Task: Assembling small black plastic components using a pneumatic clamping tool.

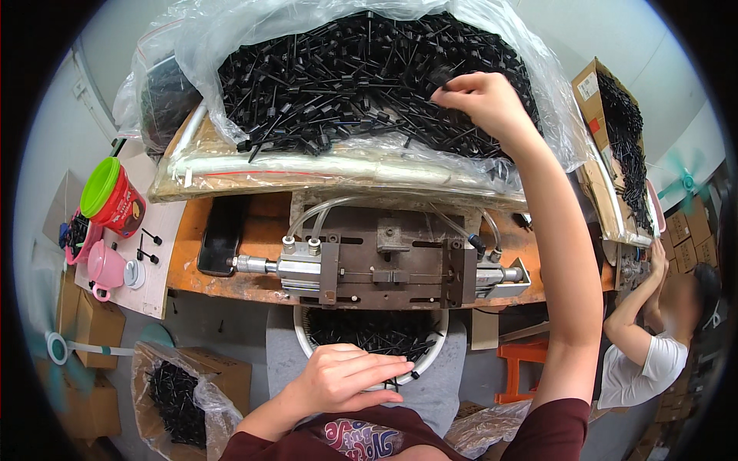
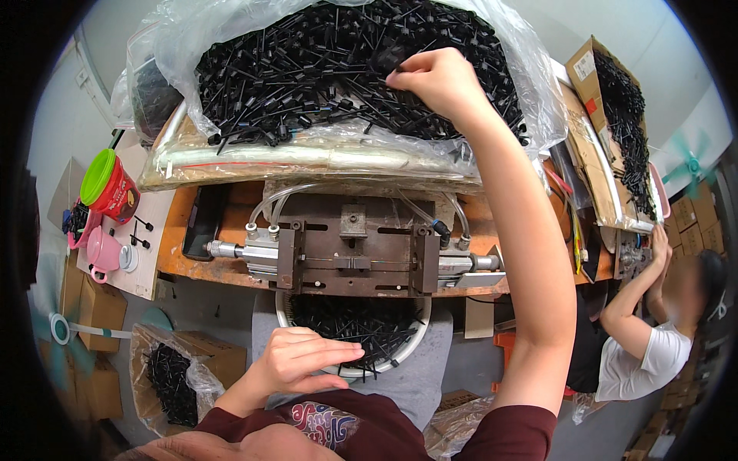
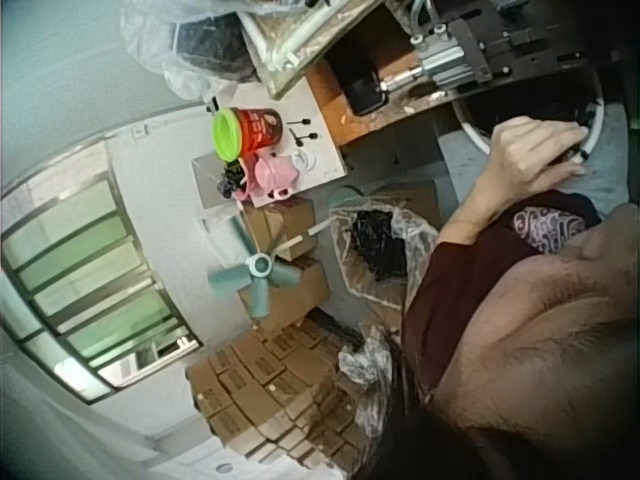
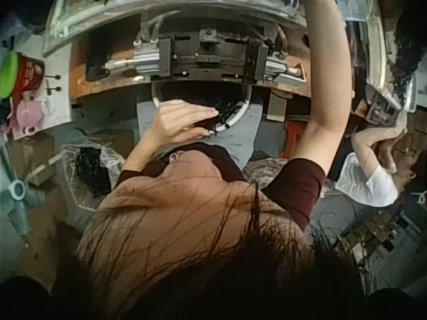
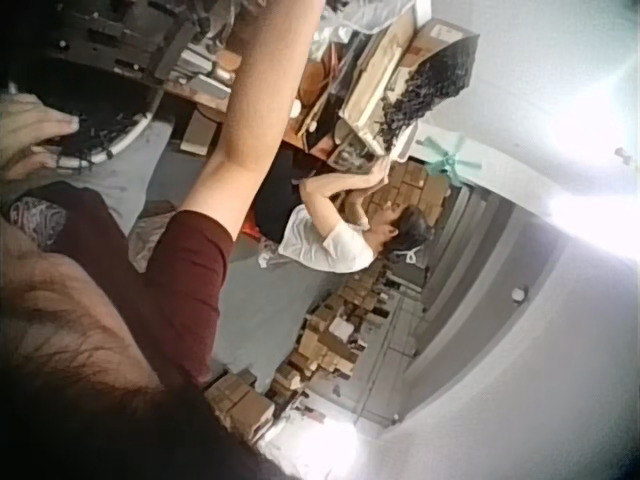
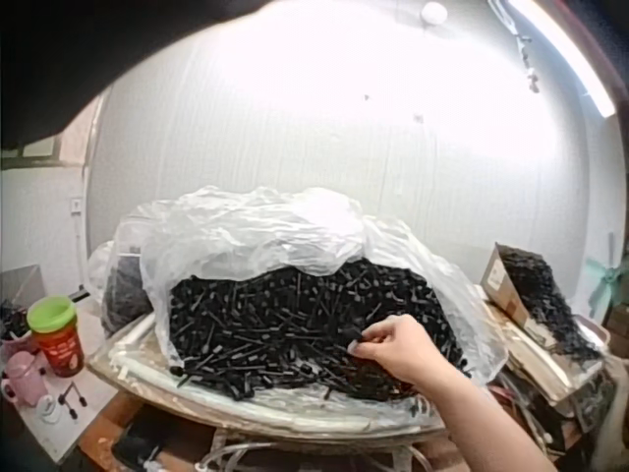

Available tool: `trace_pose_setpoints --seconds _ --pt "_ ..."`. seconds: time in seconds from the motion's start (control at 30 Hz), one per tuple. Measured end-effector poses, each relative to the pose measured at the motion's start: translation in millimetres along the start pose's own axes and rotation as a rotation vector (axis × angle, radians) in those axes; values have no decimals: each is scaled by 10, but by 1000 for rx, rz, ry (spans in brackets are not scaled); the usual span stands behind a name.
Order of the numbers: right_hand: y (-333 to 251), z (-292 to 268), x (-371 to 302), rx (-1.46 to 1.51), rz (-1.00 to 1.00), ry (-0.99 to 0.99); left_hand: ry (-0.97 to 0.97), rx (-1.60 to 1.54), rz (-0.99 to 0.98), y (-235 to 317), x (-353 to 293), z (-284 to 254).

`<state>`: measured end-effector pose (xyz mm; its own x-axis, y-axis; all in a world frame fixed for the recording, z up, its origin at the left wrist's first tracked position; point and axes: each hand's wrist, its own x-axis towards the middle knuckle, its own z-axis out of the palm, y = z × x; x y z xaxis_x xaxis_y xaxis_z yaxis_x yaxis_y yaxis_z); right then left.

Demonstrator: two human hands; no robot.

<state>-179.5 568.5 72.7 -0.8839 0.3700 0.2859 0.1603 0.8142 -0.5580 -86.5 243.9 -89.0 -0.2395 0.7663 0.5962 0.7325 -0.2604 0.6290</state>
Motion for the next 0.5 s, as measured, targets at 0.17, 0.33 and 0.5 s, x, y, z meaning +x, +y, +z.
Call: trace_pose_setpoints --seconds 0.17,0.33,0.5 --pt "154 -84 -124 475 81 7 87 56 14 28 175 -79" --pt "231 -166 -166 642 -29 117 192 132 10 61 305 -110" --pt "239 -212 -256 982 -77 216 367 72 -76 -7 397 -72"
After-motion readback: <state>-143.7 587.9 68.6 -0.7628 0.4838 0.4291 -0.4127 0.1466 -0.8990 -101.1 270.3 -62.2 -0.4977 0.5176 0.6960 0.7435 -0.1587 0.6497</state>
